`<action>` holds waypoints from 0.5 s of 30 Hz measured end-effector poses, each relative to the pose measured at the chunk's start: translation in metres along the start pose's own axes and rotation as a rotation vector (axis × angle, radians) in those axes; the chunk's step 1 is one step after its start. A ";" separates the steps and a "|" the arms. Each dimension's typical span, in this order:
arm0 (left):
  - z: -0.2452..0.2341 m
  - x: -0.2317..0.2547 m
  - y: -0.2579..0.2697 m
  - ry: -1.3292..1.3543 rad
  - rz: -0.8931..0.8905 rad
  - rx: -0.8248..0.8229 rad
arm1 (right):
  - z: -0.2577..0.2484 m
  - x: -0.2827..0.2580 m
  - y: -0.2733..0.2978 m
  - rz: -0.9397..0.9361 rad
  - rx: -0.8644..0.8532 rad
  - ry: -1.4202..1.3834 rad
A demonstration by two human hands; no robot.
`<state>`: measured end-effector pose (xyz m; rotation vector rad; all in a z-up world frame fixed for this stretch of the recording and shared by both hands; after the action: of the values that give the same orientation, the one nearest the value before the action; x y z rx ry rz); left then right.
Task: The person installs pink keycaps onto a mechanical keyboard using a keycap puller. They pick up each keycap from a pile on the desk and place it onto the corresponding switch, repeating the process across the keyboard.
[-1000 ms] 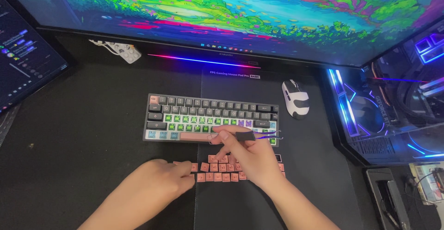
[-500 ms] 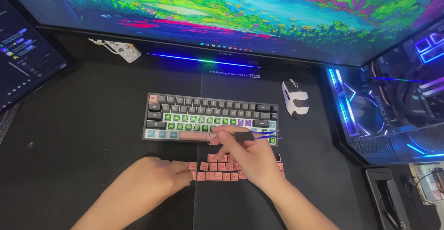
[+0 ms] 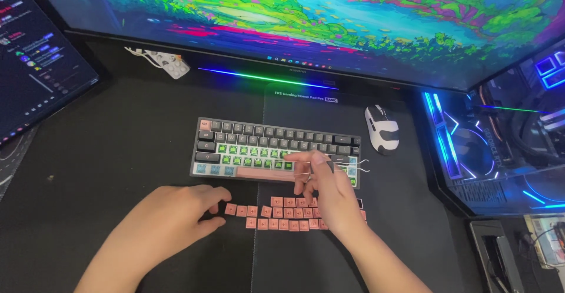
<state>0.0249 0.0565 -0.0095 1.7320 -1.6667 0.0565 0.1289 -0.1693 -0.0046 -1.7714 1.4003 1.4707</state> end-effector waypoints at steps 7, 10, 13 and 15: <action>0.018 -0.005 -0.008 -0.088 0.207 0.115 | 0.003 -0.004 -0.001 0.014 -0.010 0.089; 0.019 -0.005 -0.007 -0.073 0.218 0.144 | 0.004 -0.003 -0.001 0.009 -0.013 0.144; 0.019 -0.005 -0.006 -0.063 0.251 0.168 | 0.006 -0.004 0.000 0.061 -0.002 0.079; 0.019 -0.004 -0.008 -0.065 0.229 0.125 | 0.007 -0.014 0.003 0.036 -0.021 0.149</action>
<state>0.0229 0.0492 -0.0290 1.6402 -1.9394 0.2168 0.1238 -0.1587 0.0060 -1.9123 1.5018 1.4007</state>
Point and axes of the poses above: each hand's wrist, its own y-axis away from the middle knuckle, its own z-axis out of the palm, x = y × z, the point moved 4 cm from there along -y, towards the middle knuckle, and after that the axes turned 8 degrees about y, right-handed, at the moved point
